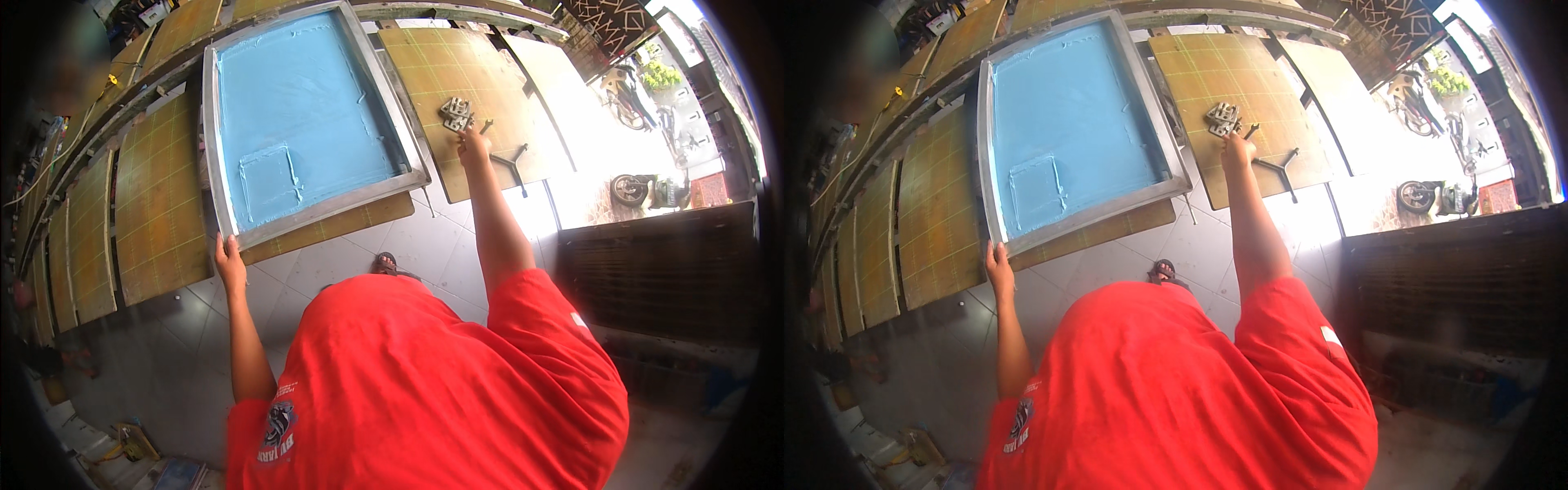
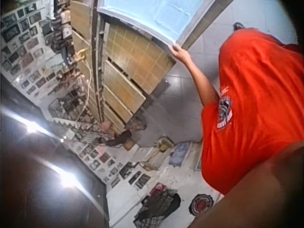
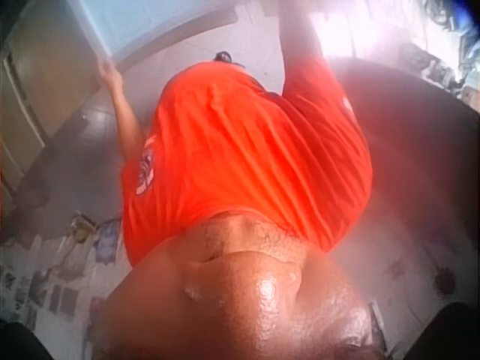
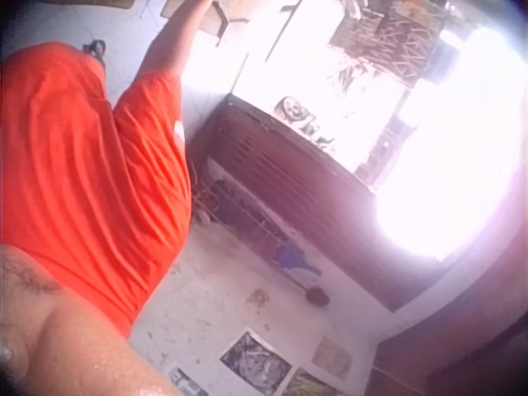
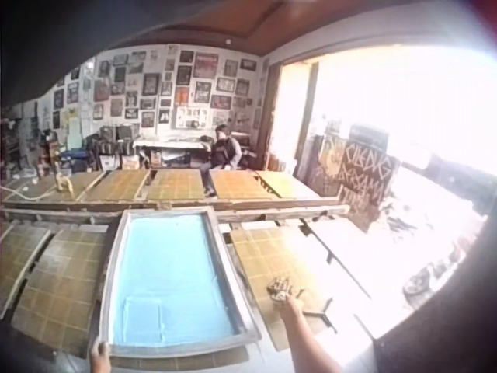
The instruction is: The person loosens a bolt on a screen frame using a wrench, replaces the existing screen with a different one from a stack, and then tightens the bolt on the new screen using the wrench.
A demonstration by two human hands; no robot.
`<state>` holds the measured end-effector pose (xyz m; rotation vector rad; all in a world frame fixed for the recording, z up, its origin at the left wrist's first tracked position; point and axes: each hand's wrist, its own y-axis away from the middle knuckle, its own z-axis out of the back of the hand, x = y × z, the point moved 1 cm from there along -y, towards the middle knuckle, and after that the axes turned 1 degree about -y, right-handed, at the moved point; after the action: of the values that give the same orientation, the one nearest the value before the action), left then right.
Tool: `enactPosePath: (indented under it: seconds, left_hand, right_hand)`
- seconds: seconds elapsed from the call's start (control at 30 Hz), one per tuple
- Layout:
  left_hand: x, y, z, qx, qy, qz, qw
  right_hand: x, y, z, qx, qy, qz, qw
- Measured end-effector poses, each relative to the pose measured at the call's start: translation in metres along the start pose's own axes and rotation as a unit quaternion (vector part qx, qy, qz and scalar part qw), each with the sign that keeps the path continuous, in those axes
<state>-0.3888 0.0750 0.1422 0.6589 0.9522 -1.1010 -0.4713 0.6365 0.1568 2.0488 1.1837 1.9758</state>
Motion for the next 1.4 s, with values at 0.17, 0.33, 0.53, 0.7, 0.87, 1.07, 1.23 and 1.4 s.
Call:
enactPosePath:
  seconds: [0.17, 0.33, 0.53, 0.7, 0.87, 1.07, 1.23, 1.4]
  left_hand:
    - [0.019, -0.008, -0.004, 0.011, 0.021, -0.005, 1.0]
    - [0.019, -0.008, -0.002, 0.019, 0.025, -0.026, 0.999]
    - [0.029, -0.017, 0.006, 0.045, -0.016, -0.022, 0.999]
    - [0.016, -0.006, 0.01, 0.028, 0.033, -0.032, 0.999]
    - [0.038, -0.01, 0.016, 0.058, 0.068, -0.052, 0.995]
    - [0.019, -0.01, 0.021, 0.094, 0.091, 0.04, 0.991]
    - [0.054, -0.034, 0.017, 0.043, -0.001, -0.022, 0.999]
    - [0.012, -0.005, 0.038, 0.085, 0.129, -0.011, 0.988]
  right_hand:
    - [0.002, 0.019, 0.083, -0.033, 0.206, 0.212, 0.955]
    - [0.018, 0.045, 0.077, -0.053, 0.492, 0.254, 0.831]
    - [0.007, 0.051, 0.058, -0.104, 0.594, 0.26, 0.754]
    - [0.004, 0.06, 0.081, -0.107, 0.583, 0.301, 0.747]
    - [-0.01, 0.096, 0.099, -0.078, 0.513, 0.324, 0.791]
    - [-0.066, 0.146, 0.086, 0.101, 0.457, 0.359, 0.807]
    - [-0.082, 0.165, 0.053, 0.127, 0.454, 0.374, 0.799]
    - [-0.089, 0.177, 0.078, 0.146, 0.294, 0.319, 0.889]
